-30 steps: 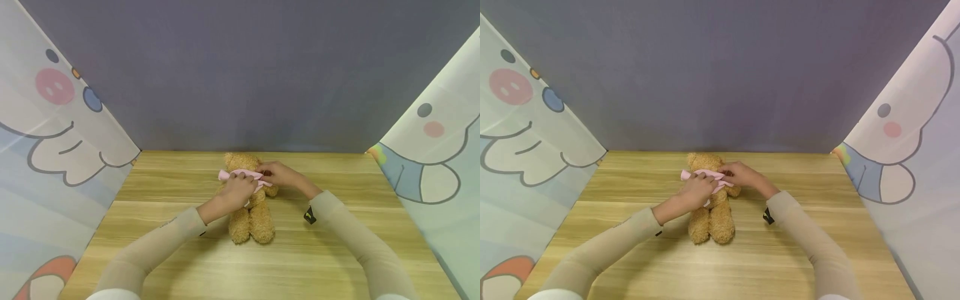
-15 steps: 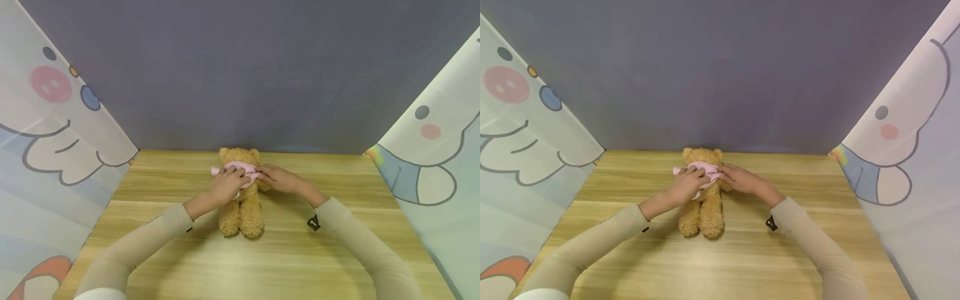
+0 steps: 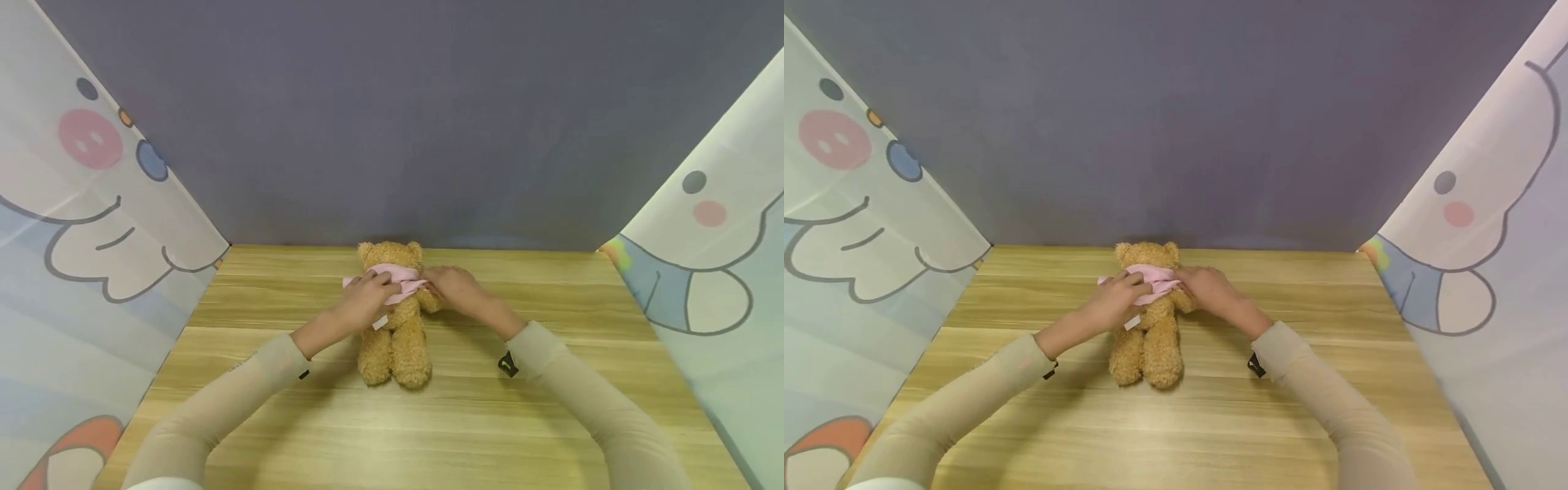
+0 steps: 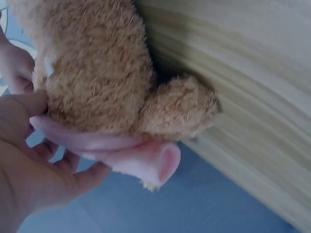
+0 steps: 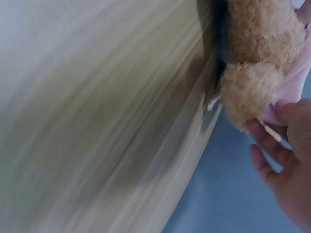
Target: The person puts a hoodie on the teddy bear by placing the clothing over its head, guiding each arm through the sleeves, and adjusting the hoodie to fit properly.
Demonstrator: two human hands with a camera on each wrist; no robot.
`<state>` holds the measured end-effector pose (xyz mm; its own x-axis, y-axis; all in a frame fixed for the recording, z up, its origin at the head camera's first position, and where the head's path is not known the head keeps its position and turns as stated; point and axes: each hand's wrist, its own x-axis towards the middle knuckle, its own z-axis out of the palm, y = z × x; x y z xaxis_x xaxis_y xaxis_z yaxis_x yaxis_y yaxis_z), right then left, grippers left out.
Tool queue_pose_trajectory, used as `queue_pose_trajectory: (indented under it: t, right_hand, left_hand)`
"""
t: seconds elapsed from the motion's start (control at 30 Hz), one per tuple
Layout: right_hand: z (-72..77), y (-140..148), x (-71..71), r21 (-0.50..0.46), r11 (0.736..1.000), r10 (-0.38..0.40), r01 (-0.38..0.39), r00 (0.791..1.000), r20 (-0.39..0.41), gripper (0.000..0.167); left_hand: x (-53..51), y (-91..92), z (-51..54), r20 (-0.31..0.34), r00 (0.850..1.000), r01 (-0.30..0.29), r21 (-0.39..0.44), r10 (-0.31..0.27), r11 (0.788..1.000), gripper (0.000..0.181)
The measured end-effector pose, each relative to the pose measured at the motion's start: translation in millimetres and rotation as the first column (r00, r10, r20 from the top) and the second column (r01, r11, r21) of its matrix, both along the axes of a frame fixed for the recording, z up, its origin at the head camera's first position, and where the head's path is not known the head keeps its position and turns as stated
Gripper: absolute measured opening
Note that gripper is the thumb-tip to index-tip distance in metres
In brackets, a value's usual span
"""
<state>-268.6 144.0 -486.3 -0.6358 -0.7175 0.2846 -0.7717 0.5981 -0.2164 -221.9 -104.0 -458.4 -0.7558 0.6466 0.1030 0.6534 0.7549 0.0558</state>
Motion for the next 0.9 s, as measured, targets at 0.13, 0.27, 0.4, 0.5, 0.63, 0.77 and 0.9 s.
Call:
queue_pose_trajectory:
  t: [0.13, 0.27, 0.4, 0.5, 0.63, 0.77, 0.9]
  right_hand:
    - [2.9, 8, -5.5, 0.009, 0.999, -0.032, 0.034, 0.993, -0.111, 0.02]
    - [11.8, 12, -9.2, -0.049, 0.999, -0.028, 0.023, 0.995, -0.094, 0.02]
    - [22.0, 4, -7.2, -0.15, 0.988, -0.04, 0.034, 0.999, -0.035, 0.019]
    - [27.3, -3, -3.3, -0.185, 0.981, -0.059, 0.055, 0.998, -0.012, 0.019]
    - [34.0, -10, -1.6, -0.199, 0.979, -0.051, 0.047, 0.999, -0.014, 0.019]
    - [37.4, -12, -3.1, -0.166, 0.985, -0.042, 0.039, 0.999, -0.015, 0.017]
    - [37.2, -6, -5.4, -0.124, 0.985, -0.122, 0.121, 0.992, -0.003, 0.016]
  left_hand:
    - [-0.7, -1.9, 6.6, 0.063, 0.998, -0.002, 0.032, 0.0, 0.999, 0.05]
    - [2.5, -2.7, 15.2, 0.046, 0.998, -0.033, 0.037, 0.031, 0.999, 0.04]
    - [6.9, 1.5, 26.2, 0.045, 0.992, -0.122, 0.034, 0.12, 0.992, 0.033]
    - [9.8, 14.6, 35.1, 0.01, 0.993, -0.118, -0.001, 0.118, 0.993, 0.035]
    - [8.8, 31.3, 38.5, -0.151, 0.987, -0.06, -0.089, 0.046, 0.994, 0.044]
    - [3.4, 34.0, 29.8, -0.212, 0.97, -0.147, -0.135, 0.117, 0.98, 0.05]
    - [1.5, 23.3, 20.4, -0.19, 0.965, -0.204, -0.124, 0.179, 0.971, 0.035]
